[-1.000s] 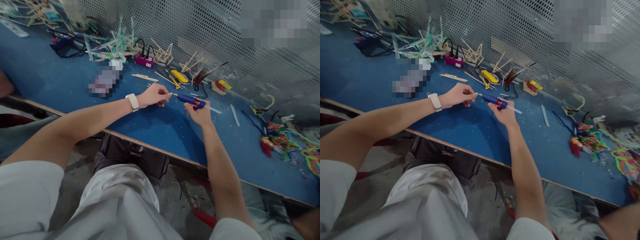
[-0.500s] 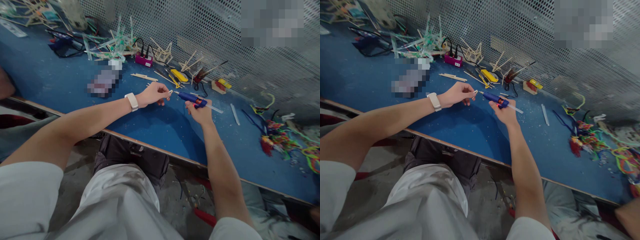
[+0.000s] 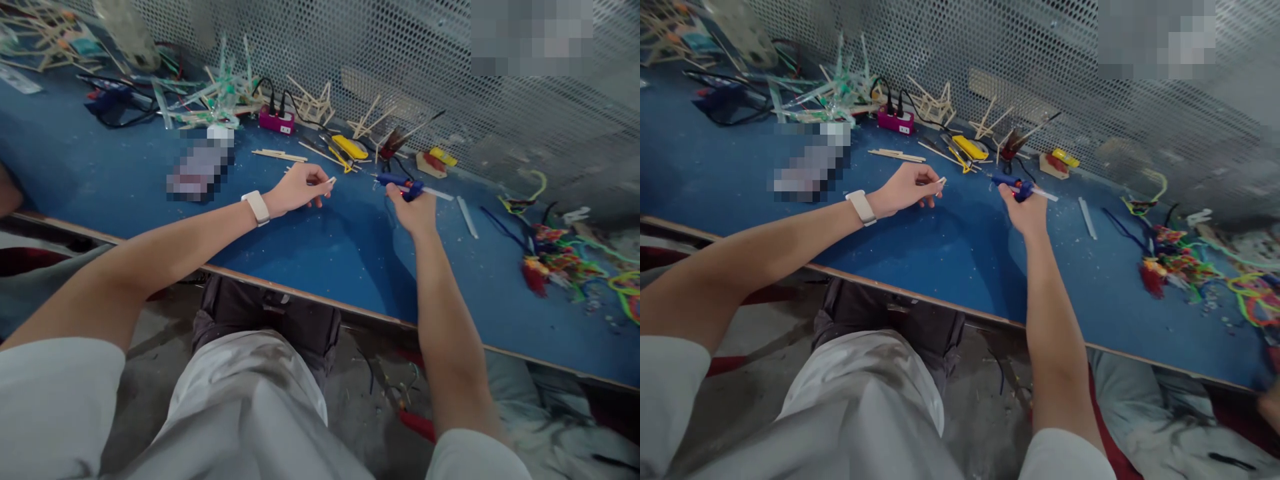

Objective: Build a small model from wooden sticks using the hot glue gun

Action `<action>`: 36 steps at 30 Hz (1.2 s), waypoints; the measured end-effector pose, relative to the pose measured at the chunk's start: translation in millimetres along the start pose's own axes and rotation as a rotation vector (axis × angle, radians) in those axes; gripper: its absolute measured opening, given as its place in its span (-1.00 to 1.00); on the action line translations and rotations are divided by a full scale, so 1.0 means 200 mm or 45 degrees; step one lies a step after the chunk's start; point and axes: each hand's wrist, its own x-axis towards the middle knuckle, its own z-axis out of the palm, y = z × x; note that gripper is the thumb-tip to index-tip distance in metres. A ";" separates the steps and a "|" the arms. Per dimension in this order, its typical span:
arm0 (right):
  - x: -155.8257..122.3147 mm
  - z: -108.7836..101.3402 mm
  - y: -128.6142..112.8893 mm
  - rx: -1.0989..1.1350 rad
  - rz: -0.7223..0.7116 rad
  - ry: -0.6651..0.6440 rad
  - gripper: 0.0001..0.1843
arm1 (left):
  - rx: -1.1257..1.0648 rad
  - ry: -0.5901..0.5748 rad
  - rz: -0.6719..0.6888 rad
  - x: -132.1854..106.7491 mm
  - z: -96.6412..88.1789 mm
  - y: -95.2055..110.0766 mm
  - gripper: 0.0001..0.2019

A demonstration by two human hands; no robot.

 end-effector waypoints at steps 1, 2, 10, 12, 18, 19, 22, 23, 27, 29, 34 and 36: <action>0.00 -0.01 0.01 0.019 0.067 0.012 -0.29 | -0.004 -0.004 0.003 0.00 0.00 0.00 -0.76; 0.00 -0.01 0.02 0.038 0.125 0.029 -0.31 | -0.007 -0.005 0.006 0.00 0.00 0.00 -0.77; -0.03 0.02 -0.07 0.399 0.206 -0.088 -0.12 | 0.388 0.093 0.236 0.00 -0.03 -0.03 -0.85; -0.05 0.03 -0.12 0.471 0.159 -0.136 -0.09 | 0.631 0.156 0.435 0.00 -0.04 -0.03 -0.90; -0.09 0.04 -0.26 0.536 0.045 -0.180 -0.16 | 0.924 0.214 0.741 0.01 -0.09 0.00 -0.90; -0.09 0.04 -0.27 0.547 0.035 -0.179 -0.18 | 0.927 0.215 0.748 0.01 -0.09 0.00 -0.90; -0.10 0.04 -0.29 0.567 0.016 -0.162 -0.21 | 0.911 0.177 0.745 0.01 -0.09 0.01 -0.90; -0.10 0.04 -0.30 0.571 0.008 -0.155 -0.21 | 0.905 0.155 0.744 0.00 -0.09 0.01 -0.91; -0.11 0.06 -0.31 0.596 -0.018 -0.175 -0.24 | 0.889 0.090 0.756 -0.01 -0.06 0.03 -0.92; -0.11 0.06 -0.32 0.613 0.001 -0.215 -0.25 | 0.882 0.096 0.754 -0.01 -0.05 0.03 -0.92; -0.13 0.04 -0.35 0.721 0.031 -0.359 -0.14 | 0.890 0.146 0.711 0.01 -0.07 0.00 -0.93; -0.14 0.05 -0.37 0.841 0.047 -0.285 -0.07 | 0.886 0.126 0.712 0.01 -0.07 -0.01 -0.93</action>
